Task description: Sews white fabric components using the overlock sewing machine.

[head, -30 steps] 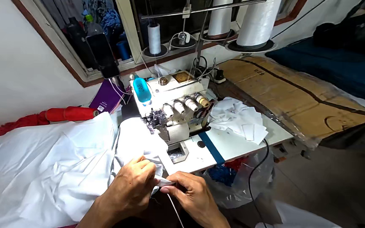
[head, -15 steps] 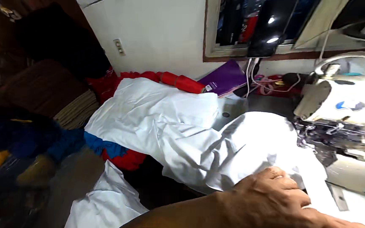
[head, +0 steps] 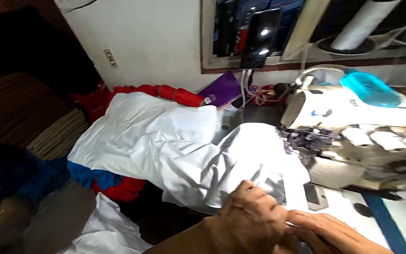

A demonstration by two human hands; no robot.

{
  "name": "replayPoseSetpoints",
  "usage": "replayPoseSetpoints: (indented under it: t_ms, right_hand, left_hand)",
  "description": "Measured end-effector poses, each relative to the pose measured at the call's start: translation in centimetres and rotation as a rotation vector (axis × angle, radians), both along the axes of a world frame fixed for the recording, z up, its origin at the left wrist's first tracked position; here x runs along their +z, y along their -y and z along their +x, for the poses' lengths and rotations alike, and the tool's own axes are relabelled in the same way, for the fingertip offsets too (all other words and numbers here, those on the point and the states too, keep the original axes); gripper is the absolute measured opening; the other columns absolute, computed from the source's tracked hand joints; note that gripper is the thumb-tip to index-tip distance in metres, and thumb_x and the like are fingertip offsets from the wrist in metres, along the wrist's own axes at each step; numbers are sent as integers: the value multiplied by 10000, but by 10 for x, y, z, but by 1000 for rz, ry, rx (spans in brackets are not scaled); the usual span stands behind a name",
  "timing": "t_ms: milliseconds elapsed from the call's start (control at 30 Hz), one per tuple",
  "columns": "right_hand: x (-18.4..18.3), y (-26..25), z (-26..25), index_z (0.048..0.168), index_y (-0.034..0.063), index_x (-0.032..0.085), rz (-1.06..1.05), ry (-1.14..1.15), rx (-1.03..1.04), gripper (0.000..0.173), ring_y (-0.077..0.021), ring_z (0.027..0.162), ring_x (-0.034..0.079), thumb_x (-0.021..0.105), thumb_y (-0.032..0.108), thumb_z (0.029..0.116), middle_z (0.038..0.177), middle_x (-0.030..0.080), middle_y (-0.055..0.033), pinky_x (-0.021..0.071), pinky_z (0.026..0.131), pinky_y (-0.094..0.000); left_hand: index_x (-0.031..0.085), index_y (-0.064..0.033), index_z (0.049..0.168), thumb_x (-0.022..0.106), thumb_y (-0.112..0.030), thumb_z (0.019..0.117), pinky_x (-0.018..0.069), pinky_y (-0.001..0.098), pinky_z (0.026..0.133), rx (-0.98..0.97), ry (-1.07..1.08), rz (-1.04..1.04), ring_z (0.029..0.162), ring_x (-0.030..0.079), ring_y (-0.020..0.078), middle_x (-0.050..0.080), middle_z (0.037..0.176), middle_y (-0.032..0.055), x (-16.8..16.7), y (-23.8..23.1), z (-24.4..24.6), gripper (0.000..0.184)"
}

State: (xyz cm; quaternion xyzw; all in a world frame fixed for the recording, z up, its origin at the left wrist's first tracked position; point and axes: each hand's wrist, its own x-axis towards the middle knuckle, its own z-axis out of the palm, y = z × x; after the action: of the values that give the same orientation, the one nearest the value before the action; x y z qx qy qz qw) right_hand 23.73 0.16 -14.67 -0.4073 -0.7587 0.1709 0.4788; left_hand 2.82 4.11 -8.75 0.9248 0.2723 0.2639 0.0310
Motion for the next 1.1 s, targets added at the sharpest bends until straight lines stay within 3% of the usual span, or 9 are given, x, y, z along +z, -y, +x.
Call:
replayPoseSetpoints:
  t_ms: [267, 433, 533, 600, 633, 700, 833, 967, 1100]
  right_hand:
    - [-11, -14, -28, 999, 124, 764, 82, -310, -410, 123, -76, 950, 725, 740, 232, 945, 992, 765, 13, 617, 853, -254]
    - [-21, -28, -66, 1177, -134, 664, -189, -379, -362, 406, -220, 981, 727, 696, 72, 828, 1050, 733, -204, 589, 893, -381]
    - [-6, 13, -83, 1081, -153, 658, -291, -515, -264, 320, -91, 907, 695, 725, 52, 844, 961, 729, -167, 537, 877, -229]
    - [-10, 25, -80, 1014, -98, 679, -171, -232, -237, 354, -167, 886, 719, 760, 205, 851, 924, 736, -170, 567, 869, -319]
    - [-2, 29, -75, 917, -85, 711, -162, -105, -192, 353, -276, 788, 734, 782, 254, 849, 836, 730, -201, 588, 751, -460]
    - [13, 36, -62, 772, 2, 697, -89, -71, -118, 332, -275, 609, 676, 762, 306, 887, 659, 665, -141, 549, 577, -462]
    - [29, 32, -26, 1003, 65, 782, -91, -142, -171, 294, -159, 695, 700, 580, 273, 1046, 779, 735, -63, 581, 659, -360]
    - [10, -33, -16, 1084, 84, 756, -4, -173, -519, 252, -111, 811, 683, 744, 260, 903, 994, 733, -42, 585, 703, -281]
    - [2, -89, -4, 1055, 97, 782, 27, -48, -369, 209, -191, 1001, 697, 729, 148, 859, 1057, 746, -58, 578, 874, -379]
  left_hand:
    - [692, -87, 871, 503, -320, 1068, 480, 407, 1052, -141, 146, -186, 916, 694, 159, 705, 839, 41, 22, -24, -30, 358]
    - [705, -35, 967, 598, -206, 1034, 533, 298, 993, -379, 330, -439, 1012, 683, 88, 733, 947, 37, 39, -35, 3, 213]
    - [722, 26, 958, 627, -124, 1002, 560, 251, 868, -505, 312, -518, 946, 690, 125, 730, 952, 113, 17, -30, 26, 183]
    - [723, 44, 972, 627, -91, 995, 566, 249, 869, -493, 268, -544, 945, 696, 139, 732, 962, 135, 4, -30, 24, 168]
    - [729, 38, 967, 623, -89, 993, 574, 250, 863, -449, 231, -526, 932, 703, 136, 736, 953, 129, 1, -31, 19, 168]
    - [745, 0, 941, 572, -137, 1014, 575, 297, 815, -314, 101, -447, 866, 708, 151, 739, 888, 99, 4, -28, 4, 233]
    - [718, 6, 880, 533, -205, 1037, 530, 423, 808, -169, -88, -305, 818, 683, 262, 700, 799, 140, 35, -12, -15, 322]
    - [675, -57, 819, 622, -268, 988, 447, 404, 1012, -85, -96, -92, 846, 665, 225, 677, 764, 86, 48, 0, -10, 275]
    - [678, -60, 808, 618, -249, 981, 403, 446, 933, -30, -116, -46, 756, 641, 213, 672, 724, 84, 55, 3, -9, 264]
